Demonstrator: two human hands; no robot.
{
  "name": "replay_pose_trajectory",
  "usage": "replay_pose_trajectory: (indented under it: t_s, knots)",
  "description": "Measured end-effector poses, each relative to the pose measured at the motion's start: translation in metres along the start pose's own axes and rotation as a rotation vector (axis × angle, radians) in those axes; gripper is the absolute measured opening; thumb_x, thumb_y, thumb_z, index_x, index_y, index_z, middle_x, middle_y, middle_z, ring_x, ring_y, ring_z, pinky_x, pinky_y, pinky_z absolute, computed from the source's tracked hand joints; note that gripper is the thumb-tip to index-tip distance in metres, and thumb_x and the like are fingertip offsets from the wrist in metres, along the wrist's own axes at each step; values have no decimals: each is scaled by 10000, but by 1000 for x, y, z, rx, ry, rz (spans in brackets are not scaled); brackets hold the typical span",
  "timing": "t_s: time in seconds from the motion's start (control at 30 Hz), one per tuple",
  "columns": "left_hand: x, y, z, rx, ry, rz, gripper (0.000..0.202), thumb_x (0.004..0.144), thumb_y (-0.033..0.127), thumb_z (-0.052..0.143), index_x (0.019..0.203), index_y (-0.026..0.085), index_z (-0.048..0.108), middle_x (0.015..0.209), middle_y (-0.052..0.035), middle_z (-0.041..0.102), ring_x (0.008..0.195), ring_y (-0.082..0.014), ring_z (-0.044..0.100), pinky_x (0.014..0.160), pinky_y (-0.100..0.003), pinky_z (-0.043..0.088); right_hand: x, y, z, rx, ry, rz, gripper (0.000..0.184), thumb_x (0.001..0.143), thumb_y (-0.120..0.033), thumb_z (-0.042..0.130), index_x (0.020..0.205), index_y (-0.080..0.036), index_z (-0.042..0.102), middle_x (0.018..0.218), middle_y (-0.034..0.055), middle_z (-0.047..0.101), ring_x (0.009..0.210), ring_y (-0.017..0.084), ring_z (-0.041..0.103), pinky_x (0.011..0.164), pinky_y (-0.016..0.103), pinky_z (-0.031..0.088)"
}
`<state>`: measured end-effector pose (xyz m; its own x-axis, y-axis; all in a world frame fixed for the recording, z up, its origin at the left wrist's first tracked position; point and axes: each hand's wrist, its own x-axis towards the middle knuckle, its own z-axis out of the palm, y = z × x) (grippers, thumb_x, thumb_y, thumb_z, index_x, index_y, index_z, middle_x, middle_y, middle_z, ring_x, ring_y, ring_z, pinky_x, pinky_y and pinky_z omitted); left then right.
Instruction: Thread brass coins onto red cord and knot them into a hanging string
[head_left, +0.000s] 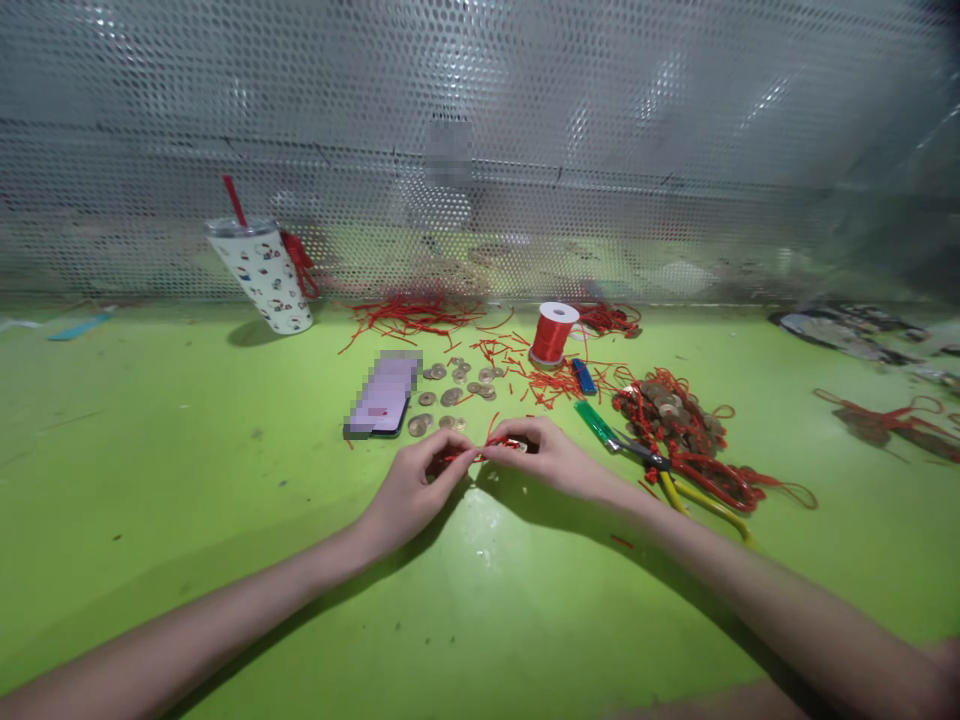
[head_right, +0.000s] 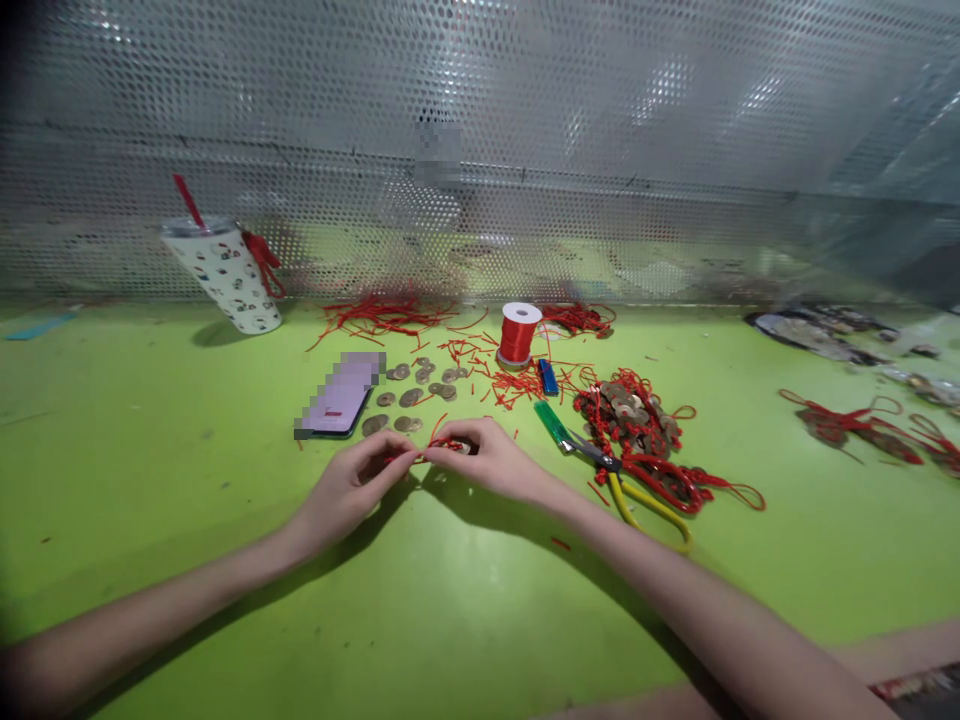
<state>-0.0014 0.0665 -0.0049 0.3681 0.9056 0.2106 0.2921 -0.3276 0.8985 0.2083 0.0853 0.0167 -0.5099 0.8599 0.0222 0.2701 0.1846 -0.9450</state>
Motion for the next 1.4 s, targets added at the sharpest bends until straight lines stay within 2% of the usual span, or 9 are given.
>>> replay_pose_trajectory:
  t_s: [0.17,0.37,0.57,0.67,0.77,0.83,0.9,1.2,1.4]
  knots:
    - [0,3,0,40,21,39,179,974,316,542,895,182,629,853,-30,632,772,-158,594,649,-255,478,-1,4,-1,24,5,19,387,867,-565,691,811,-182,694,764,20,618,687,148,501,627,297,367]
    - [-1,1,-1,41,103,70,162,967,315,567,878,191,621,1055,-84,595,1012,-209,603,757,-289,555,-2,8,-3,142,-42,116,397,844,-562,721,816,-173,650,645,-25,556,574,111,473,537,256,334]
    - [-1,0,-2,114,197,104,168,980,280,545,858,189,616,1040,-78,591,997,-201,612,740,-283,559,0,7,-1,218,-71,112,403,854,-553,712,792,-163,631,716,20,651,566,100,503,536,251,376]
    - [-1,0,-1,288,265,243,81,969,247,580,961,198,643,1071,-75,611,1032,-218,613,830,-352,558,1,8,-3,241,-63,143,416,836,-560,724,800,-154,641,718,30,666,551,94,499,514,242,365]
    - [-3,1,1,544,313,514,183,918,206,668,1101,223,662,1159,-94,613,1113,-260,574,940,-442,523,1,8,-4,256,-57,155,417,818,-563,733,781,-156,649,674,10,636,535,91,485,492,236,344]
    - [-6,3,3,679,290,667,212,891,180,699,1094,241,689,1193,-106,610,1119,-275,556,947,-453,517,0,8,-3,269,-61,157,410,812,-561,736,778,-162,650,647,-5,616,532,92,482,484,233,334]
    - [-8,5,4,765,286,754,187,884,150,696,1043,247,713,1178,-112,618,1114,-278,547,948,-449,515,-1,6,-1,280,-73,169,415,799,-567,745,774,-165,645,618,-18,596,522,93,476,476,231,323]
    - [-11,4,5,757,340,874,152,890,99,662,942,227,728,1021,-91,689,1036,-263,577,863,-399,507,-3,4,9,330,-134,194,431,789,-571,757,766,-155,645,618,-24,579,498,78,441,466,230,296]
    - [-12,6,7,685,291,943,144,877,61,647,914,190,699,971,-74,697,939,-230,587,793,-364,493,-1,9,7,336,-53,181,413,788,-555,764,761,-160,645,617,-28,571,503,78,440,465,225,295]
